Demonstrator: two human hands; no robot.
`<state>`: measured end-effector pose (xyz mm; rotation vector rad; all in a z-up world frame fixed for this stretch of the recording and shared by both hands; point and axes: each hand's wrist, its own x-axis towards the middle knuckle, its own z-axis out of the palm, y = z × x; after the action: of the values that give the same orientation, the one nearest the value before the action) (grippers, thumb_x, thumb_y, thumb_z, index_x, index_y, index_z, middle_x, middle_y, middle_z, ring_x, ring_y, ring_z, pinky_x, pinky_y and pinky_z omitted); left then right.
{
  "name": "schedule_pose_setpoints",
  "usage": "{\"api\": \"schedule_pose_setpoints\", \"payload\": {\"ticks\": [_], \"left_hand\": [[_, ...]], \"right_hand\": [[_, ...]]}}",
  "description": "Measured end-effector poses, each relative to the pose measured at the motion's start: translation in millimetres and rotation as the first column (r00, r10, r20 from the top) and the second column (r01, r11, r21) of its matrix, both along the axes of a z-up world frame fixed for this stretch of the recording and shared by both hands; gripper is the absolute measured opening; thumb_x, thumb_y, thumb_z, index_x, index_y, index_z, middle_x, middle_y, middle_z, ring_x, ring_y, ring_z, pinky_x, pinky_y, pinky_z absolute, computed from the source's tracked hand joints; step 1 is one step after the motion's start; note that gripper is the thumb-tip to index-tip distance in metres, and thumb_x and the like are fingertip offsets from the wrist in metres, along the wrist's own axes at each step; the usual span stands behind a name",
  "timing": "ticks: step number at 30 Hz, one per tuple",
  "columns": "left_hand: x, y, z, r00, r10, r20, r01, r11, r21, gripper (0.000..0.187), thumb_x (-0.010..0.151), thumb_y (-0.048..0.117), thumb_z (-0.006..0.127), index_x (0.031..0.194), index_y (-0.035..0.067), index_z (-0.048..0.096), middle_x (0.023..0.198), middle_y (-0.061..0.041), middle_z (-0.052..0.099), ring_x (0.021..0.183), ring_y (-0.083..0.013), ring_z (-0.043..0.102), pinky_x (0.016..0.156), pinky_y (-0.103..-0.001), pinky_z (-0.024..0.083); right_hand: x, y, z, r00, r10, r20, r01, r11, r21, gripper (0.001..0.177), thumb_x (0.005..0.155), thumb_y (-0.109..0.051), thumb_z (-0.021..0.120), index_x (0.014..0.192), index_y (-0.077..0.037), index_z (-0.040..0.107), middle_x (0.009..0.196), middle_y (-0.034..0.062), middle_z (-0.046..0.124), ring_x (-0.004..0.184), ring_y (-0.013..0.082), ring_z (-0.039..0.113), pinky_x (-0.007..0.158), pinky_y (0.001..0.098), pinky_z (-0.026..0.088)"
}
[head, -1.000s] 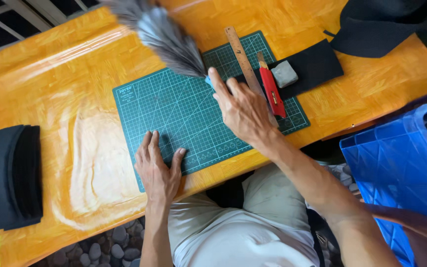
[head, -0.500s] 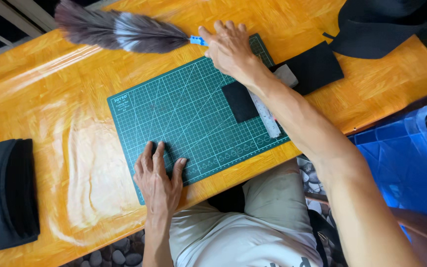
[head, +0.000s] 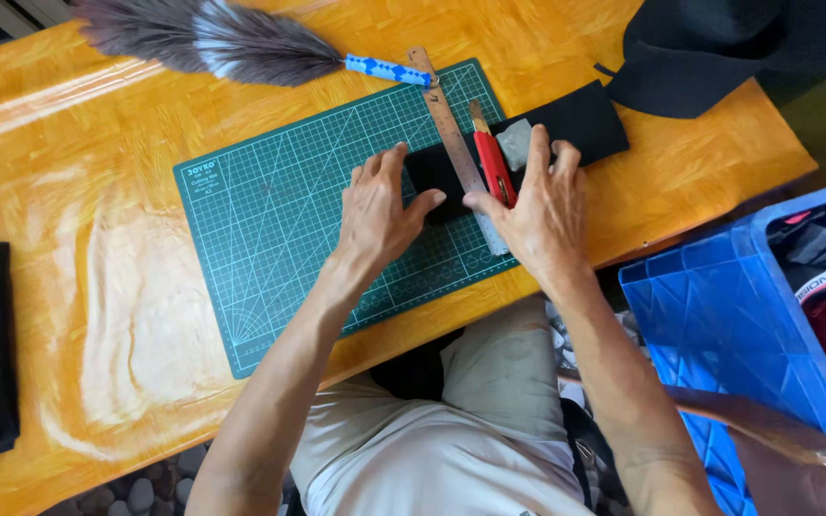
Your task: The person brushes a piece of black fabric with a feather duster, then uses a ruler and a utility knife to cut the fabric on a green cutting mat.
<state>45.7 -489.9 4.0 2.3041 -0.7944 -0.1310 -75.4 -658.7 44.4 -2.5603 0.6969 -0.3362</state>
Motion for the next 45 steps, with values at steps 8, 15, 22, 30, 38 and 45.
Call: {"api": "schedule_pose_setpoints", "payload": {"ticks": [8,15,22,30,38,45], "left_hand": [[7,-17,-5,0.996,0.018,-0.084,-0.010,0.996,0.090,0.087,0.073,0.036,0.092,0.147,0.011,0.052,0.135,-0.011,0.053,0.123,-0.0348,0.050,0.094,-0.048,0.044],[22,-25,-6,0.977,0.038,-0.211,-0.015,0.994,0.109,0.085,0.062,0.028,0.099,0.135,0.012,0.059,0.129,-0.011,0.046,0.123,-0.0366,0.049,0.095,-0.049,0.040],[25,-34,10,0.967,0.033,-0.255,0.023,0.977,0.211,0.091,0.062,0.025,0.100,0.138,0.011,0.053,0.129,-0.016,0.050,0.125,-0.0412,0.048,0.097,-0.056,0.041],[33,-48,-22,0.961,0.026,-0.276,0.001,0.995,0.101,0.052,0.076,0.032,0.087,0.114,0.010,0.057,0.112,-0.016,0.071,0.114,-0.0395,0.067,0.091,-0.054,0.050],[11,-35,7,0.798,-0.040,-0.602,-0.085,0.980,-0.178,0.052,0.081,0.002,0.079,0.120,-0.001,0.045,0.119,-0.033,0.057,0.092,-0.0433,0.073,0.061,-0.041,0.068],[-9,12,35,0.633,0.042,-0.773,-0.194,0.975,-0.107,0.047,0.088,-0.002,0.071,0.118,0.008,0.036,0.119,-0.016,0.047,0.091,-0.0268,0.064,0.058,-0.036,0.070]], "right_hand": [[-5,-2,-52,0.999,0.008,0.033,0.000,0.971,-0.239,0.084,0.078,-0.055,0.083,0.140,-0.008,0.051,0.116,0.0170,0.052,0.104,0.0448,0.061,0.082,0.0580,0.049],[4,-13,-71,0.948,0.132,0.289,-0.044,0.956,-0.292,0.059,0.071,-0.027,0.082,0.123,-0.012,0.060,0.097,0.0152,0.055,0.087,0.0427,0.064,0.075,0.0518,0.053],[17,-36,-35,0.945,0.190,0.268,-0.129,0.965,-0.227,0.033,0.082,-0.013,0.080,0.111,-0.002,0.070,0.129,0.0257,0.047,0.109,0.0481,0.061,0.089,0.0515,0.054],[31,-41,-59,0.955,0.264,0.133,-0.220,0.936,-0.276,0.048,0.080,-0.024,0.079,0.121,-0.011,0.058,0.130,0.0282,0.057,0.106,0.0516,0.065,0.083,0.0613,0.052],[61,-73,-71,0.918,0.344,0.197,-0.270,0.907,-0.324,0.043,0.074,-0.025,0.080,0.110,-0.009,0.065,0.132,0.0291,0.060,0.110,0.0493,0.066,0.090,0.0564,0.053],[93,-80,-54,0.770,0.600,0.218,-0.475,0.766,-0.433,0.031,0.074,-0.012,0.076,0.101,-0.001,0.066,0.123,0.0242,0.064,0.110,0.0438,0.063,0.091,0.0507,0.051]]}}
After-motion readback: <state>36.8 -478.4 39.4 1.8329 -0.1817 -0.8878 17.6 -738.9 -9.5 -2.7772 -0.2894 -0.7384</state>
